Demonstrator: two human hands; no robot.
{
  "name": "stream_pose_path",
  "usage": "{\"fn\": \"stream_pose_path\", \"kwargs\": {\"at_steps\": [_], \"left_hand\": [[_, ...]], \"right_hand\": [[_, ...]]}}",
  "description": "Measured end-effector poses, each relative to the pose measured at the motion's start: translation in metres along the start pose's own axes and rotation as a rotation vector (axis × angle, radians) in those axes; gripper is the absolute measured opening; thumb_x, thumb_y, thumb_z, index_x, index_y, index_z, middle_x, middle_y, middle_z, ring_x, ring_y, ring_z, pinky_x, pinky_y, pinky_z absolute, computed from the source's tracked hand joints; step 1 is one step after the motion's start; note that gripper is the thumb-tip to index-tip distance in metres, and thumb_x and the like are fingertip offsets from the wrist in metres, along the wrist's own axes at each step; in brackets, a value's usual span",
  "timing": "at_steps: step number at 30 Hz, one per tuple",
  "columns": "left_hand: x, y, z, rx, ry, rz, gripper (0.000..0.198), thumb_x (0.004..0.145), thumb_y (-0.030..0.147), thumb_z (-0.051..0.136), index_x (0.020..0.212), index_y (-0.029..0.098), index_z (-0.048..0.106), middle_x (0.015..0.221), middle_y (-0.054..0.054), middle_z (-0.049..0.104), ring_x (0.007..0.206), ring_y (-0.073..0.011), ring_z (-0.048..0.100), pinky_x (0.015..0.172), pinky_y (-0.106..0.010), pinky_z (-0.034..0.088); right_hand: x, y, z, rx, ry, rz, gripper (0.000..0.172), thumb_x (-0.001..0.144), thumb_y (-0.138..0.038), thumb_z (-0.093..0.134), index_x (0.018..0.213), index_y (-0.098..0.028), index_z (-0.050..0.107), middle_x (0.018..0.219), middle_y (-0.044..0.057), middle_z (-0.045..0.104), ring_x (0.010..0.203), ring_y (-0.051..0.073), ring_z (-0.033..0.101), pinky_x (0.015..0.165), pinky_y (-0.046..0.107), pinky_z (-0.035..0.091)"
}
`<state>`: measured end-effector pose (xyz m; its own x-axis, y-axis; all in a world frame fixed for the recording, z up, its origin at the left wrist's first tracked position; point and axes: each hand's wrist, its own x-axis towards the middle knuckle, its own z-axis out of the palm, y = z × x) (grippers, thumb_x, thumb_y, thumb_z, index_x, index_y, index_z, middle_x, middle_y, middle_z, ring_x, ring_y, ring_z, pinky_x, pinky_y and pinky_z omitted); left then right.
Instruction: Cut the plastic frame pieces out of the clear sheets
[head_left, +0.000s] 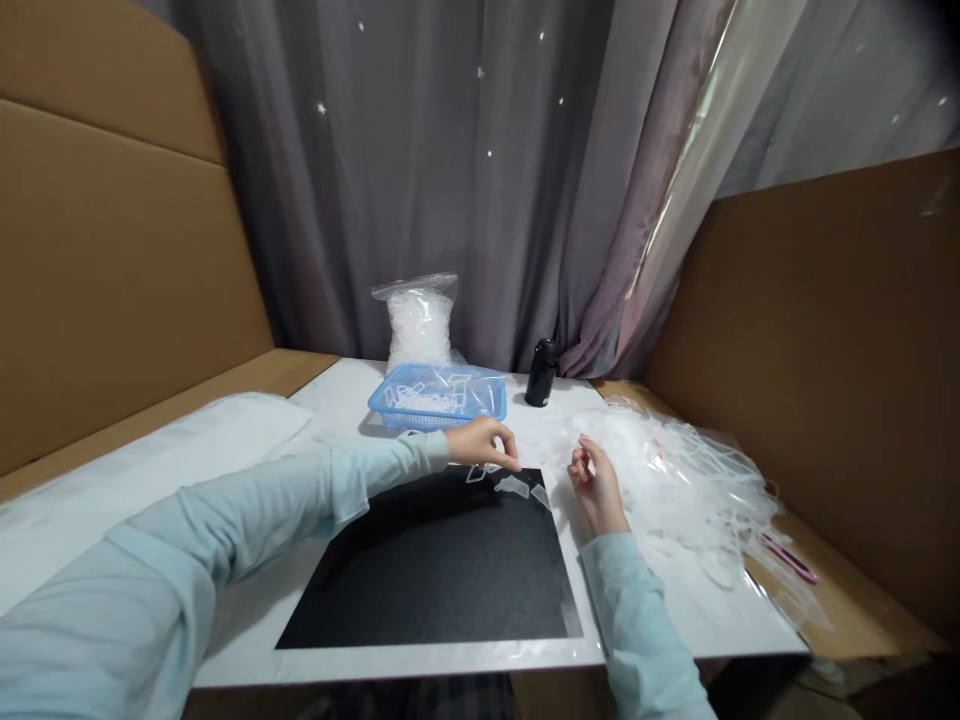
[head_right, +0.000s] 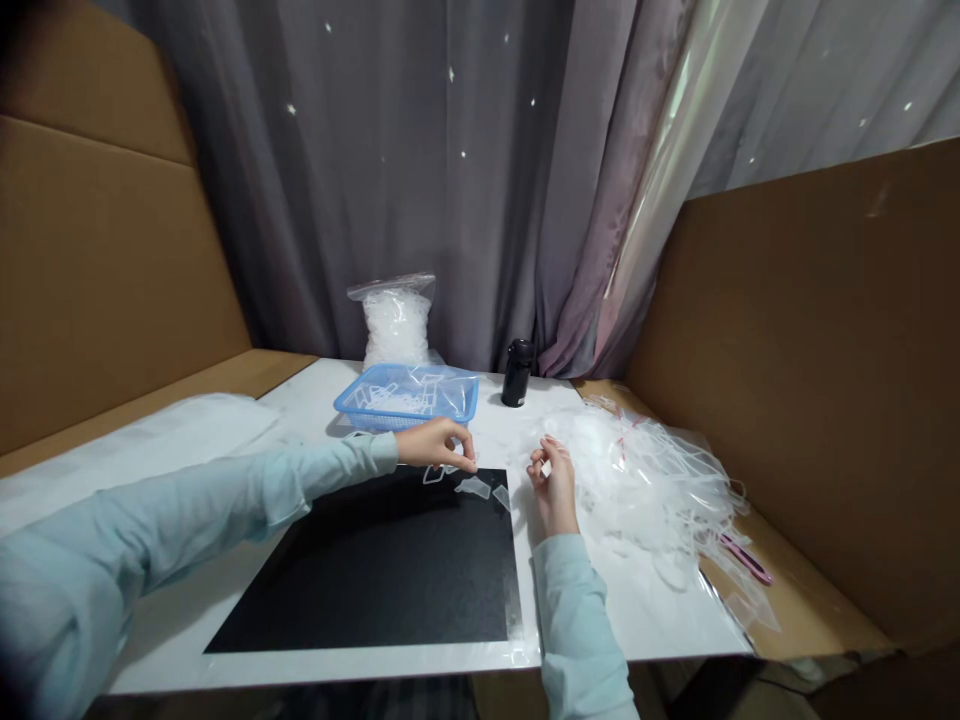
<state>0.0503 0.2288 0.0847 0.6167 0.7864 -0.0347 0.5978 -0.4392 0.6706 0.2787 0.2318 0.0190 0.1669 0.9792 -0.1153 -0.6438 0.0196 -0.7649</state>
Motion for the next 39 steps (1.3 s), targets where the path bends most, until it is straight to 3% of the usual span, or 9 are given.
{"fn": "stream_pose_path", "kwargs": {"at_steps": [4,12,39], "left_hand": [[0.001,0.001,0.000,0.016,-0.026,-0.032,0.024,0.095,0.035,0.061,0.101,0.012,0.064,0.088,-0.001,0.065,0.066,-0.0105,0.061,0.060,-0.025,0.054],[0.002,-0.005,0.000,0.001,-0.017,-0.049,0.025,0.094,0.037,0.062,0.100,0.012,0.063,0.093,-0.003,0.065,0.069,-0.0111,0.061,0.061,-0.026,0.055],[0.003,-0.011,-0.002,-0.030,0.056,-0.093,0.023,0.093,0.035,0.063,0.092,0.012,0.061,0.077,0.002,0.060,0.054,-0.0063,0.053,0.049,-0.019,0.047]], "right_hand": [[0.000,0.000,0.001,0.000,0.001,0.002,0.012,0.099,-0.025,0.060,0.099,-0.012,0.060,0.077,-0.004,0.056,0.052,0.005,0.050,0.044,0.014,0.042],[-0.002,0.000,0.002,-0.005,0.006,-0.008,0.013,0.099,-0.026,0.060,0.099,-0.012,0.060,0.076,-0.004,0.056,0.052,0.005,0.050,0.044,0.014,0.042],[0.008,0.007,-0.007,-0.040,0.016,-0.004,0.016,0.099,-0.029,0.060,0.100,-0.013,0.061,0.079,-0.002,0.059,0.055,0.006,0.053,0.048,0.017,0.046]]}}
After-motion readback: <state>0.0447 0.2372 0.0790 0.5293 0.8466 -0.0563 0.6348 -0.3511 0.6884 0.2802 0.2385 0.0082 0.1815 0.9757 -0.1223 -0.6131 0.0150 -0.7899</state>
